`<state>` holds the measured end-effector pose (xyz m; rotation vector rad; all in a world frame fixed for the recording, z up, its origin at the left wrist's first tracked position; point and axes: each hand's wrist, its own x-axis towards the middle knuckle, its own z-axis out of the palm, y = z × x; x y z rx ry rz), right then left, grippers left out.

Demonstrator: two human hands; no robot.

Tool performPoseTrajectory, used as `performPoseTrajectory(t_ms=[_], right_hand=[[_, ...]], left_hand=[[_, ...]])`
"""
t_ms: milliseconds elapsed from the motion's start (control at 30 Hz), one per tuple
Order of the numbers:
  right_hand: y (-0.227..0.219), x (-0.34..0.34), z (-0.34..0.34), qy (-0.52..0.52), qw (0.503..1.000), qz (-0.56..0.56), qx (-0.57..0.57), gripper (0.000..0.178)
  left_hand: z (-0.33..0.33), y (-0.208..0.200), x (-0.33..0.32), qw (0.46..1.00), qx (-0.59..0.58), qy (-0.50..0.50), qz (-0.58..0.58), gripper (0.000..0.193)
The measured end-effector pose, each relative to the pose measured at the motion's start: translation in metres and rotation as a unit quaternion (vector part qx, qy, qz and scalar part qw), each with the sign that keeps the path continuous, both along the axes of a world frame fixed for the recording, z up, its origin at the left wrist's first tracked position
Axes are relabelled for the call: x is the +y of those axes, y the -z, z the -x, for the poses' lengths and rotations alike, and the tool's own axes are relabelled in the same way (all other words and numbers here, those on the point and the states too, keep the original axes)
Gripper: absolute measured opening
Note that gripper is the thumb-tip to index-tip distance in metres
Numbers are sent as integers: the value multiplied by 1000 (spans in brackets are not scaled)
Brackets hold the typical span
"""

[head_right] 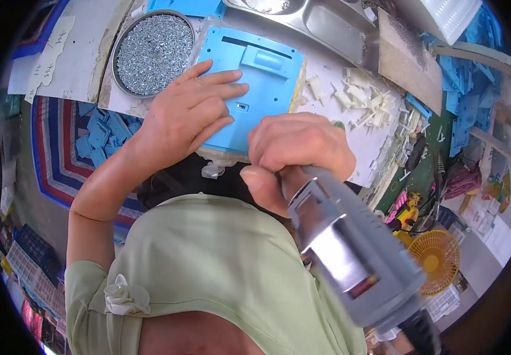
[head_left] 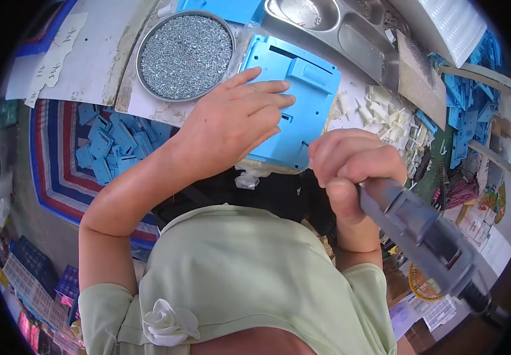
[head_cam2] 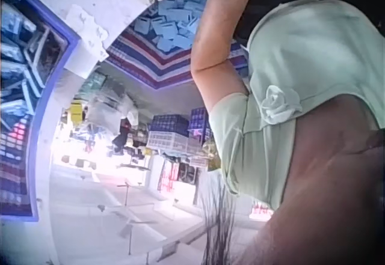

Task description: Assembling the internal components and outer casing of a blue electronic device.

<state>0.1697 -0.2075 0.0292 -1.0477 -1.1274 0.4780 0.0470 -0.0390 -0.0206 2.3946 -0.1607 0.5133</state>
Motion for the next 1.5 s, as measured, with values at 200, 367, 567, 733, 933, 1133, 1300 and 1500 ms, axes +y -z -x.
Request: performPoseTrajectory(t_ms=[200, 367, 567, 733, 933, 1133, 1300, 1500], right_hand=[[-13, 7, -33, -56, 997, -29, 48, 24], [4, 13, -39, -27, 999, 0, 29, 21], [-7, 27, -66, -60, 997, -13, 49, 17], [6, 52, -91, 42, 997, -12, 59, 14], [9, 55, -91, 64, 995, 62, 33, 13], [-50, 42, -75, -30, 997, -7, 71, 20], [-47, 49, -44, -156, 984, -20, 85, 26], [-38, 56, -29, -166, 984, -3, 61, 29]], left_hand=[[4, 1, 1, 1000, 7, 12, -6, 16], [0, 2, 3, 1000, 19, 0, 12, 19], [3, 1, 2, 1000, 13, 5, 26, 20], [1, 0, 1, 999, 39, -2, 37, 17], [0, -1, 0, 998, 29, -13, 54, 19], [0, 9, -1, 992, -48, -44, 110, 18], [3, 5, -2, 988, -64, -88, 110, 18], [9, 5, 4, 987, -76, -95, 105, 19]])
